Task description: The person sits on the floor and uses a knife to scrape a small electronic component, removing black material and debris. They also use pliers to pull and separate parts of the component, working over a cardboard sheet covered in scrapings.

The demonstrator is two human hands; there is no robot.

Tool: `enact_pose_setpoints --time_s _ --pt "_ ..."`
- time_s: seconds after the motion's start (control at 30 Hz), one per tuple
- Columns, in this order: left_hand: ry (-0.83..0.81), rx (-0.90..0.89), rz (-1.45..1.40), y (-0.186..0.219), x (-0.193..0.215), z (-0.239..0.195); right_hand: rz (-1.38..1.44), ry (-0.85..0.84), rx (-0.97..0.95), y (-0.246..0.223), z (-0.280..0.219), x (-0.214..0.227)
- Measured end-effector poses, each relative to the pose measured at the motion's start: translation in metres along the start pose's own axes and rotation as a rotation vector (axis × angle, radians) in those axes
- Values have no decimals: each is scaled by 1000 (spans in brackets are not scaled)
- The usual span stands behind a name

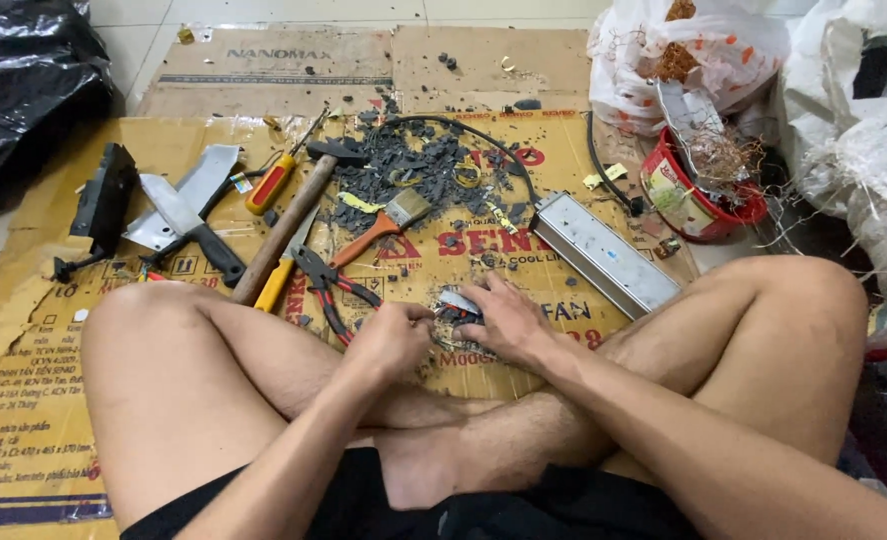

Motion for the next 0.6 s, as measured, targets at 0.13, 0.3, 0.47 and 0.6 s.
enact_pose_setpoints --time_s 0.13,0.3,0.47,0.6 --pt "-83 -19 -64 -6 -4 15 52 41 -30 3 -2 -1" --pt "-58 -83 -93 -14 -2 8 77 146 99 12 6 -9" --pt "-205 -44 -256 -11 2 7 138 68 0 11 1 2" --pt "-235 -92 -236 -11 -1 -3 100 183 98 -5 -6 12"
Point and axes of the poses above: each hand's wrist, its own z-axis towards the middle knuckle, its own x-axis out of the back of the hand, y = z × x, the point moved 3 cm from there along z, towards the middle knuckle, and after that the axes turned 10 degrees about y, right-handed, at the moved point
